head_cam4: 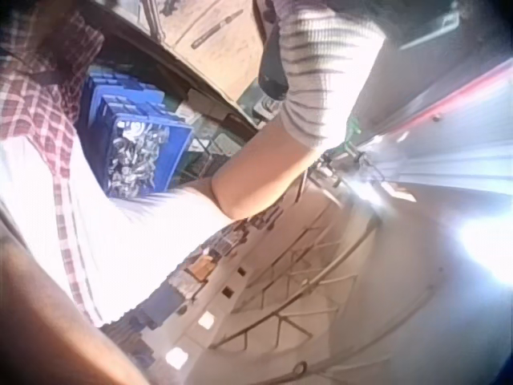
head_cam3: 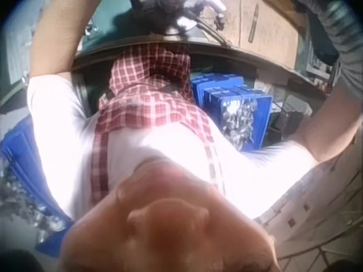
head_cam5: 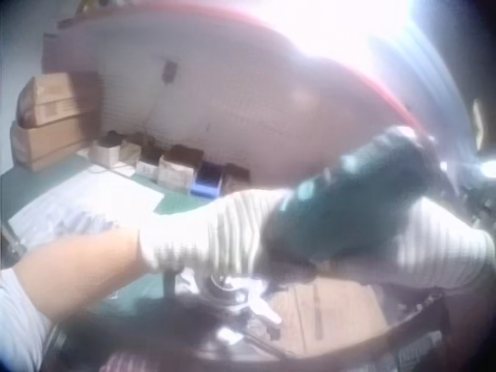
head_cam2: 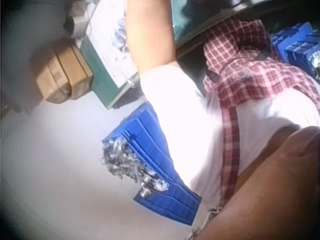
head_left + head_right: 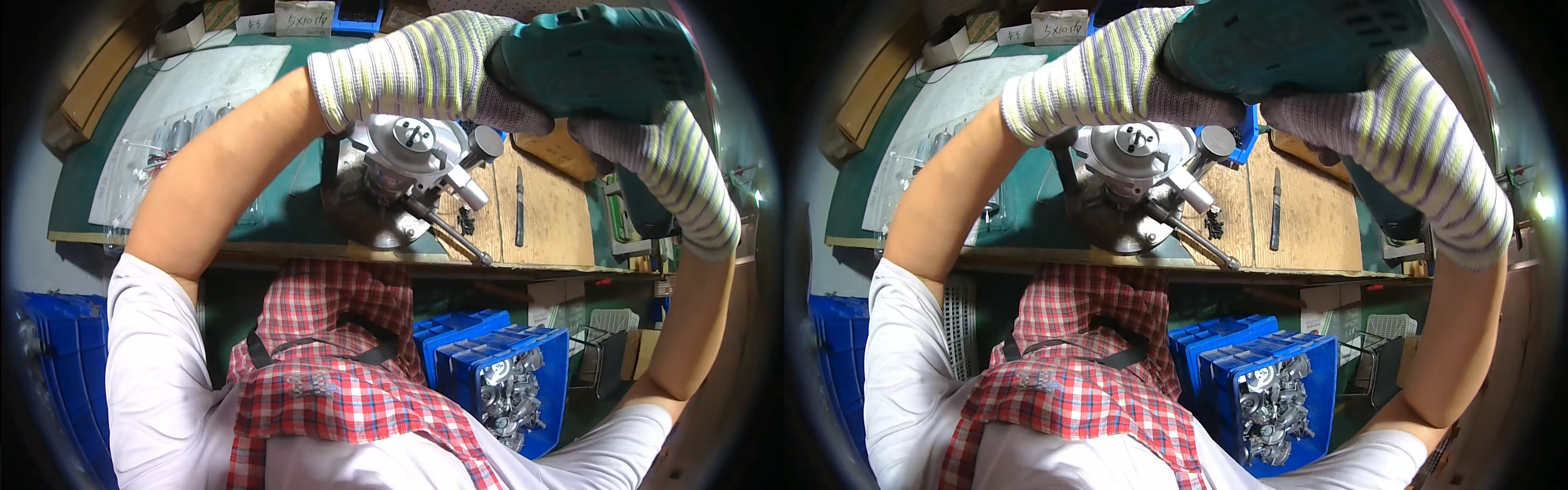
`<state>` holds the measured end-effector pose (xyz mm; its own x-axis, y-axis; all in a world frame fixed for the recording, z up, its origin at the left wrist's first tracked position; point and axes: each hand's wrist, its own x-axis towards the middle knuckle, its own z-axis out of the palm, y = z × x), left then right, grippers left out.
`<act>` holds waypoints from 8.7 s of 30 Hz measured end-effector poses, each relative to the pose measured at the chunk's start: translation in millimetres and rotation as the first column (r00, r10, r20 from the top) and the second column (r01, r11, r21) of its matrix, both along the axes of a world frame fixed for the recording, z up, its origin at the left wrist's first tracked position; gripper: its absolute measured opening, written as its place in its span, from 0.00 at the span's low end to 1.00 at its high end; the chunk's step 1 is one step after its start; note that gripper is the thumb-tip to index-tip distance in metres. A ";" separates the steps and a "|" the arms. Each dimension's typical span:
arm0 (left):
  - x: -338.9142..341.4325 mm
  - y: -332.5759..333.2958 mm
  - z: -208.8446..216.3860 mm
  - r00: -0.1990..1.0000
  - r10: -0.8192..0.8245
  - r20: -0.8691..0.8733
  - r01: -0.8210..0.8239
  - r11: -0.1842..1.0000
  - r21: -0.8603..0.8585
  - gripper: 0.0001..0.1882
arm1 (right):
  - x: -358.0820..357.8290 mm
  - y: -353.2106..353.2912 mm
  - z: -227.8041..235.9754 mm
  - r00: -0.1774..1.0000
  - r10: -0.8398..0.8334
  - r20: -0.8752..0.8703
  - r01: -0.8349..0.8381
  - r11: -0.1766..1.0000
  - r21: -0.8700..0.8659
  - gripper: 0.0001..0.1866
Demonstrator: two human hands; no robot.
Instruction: The person assembles a metal housing with a cylindrical motor using a cordless drill and a bench vise. They insert screws, tighten them with the drill, and secure the assembly in the vise to check fit. The process repeats for multiple units, with finished assemblies placed on the workbench.
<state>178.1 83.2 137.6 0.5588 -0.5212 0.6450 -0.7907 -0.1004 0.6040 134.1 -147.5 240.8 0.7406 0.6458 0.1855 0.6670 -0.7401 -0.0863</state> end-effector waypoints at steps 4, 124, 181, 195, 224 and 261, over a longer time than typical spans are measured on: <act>17.2 -8.9 -14.2 0.993 -0.006 0.117 0.018 0.995 -0.100 0.29 | 13.6 -11.9 13.7 1.000 0.020 -0.022 -0.025 0.977 -0.214 0.14; 29.7 -20.8 -24.6 0.942 -0.273 -0.196 0.232 0.950 -0.209 0.22 | 24.5 1.6 -32.4 0.664 0.092 0.742 -0.071 0.996 -0.060 0.08; -3.2 -17.7 -16.3 0.946 -0.176 -0.273 0.087 0.947 -0.308 0.24 | 14.8 40.7 -33.3 0.857 -0.114 0.503 0.014 0.980 0.200 0.08; 20.4 -4.5 -26.6 0.909 -0.409 -0.087 0.388 0.902 -0.188 0.12 | -28.7 70.5 -26.2 0.658 -0.555 0.508 0.685 0.722 -0.099 0.20; -9.0 -9.8 -48.2 0.972 0.112 -0.205 -0.167 0.946 -0.277 0.21 | 30.8 29.4 -30.0 0.602 0.149 0.785 -0.053 0.988 -0.147 0.38; -97.7 -176.3 -213.5 0.937 0.092 0.338 -0.268 0.811 0.521 0.09 | 3.2 -211.2 -286.5 0.434 -0.885 0.166 0.896 0.406 -0.182 0.42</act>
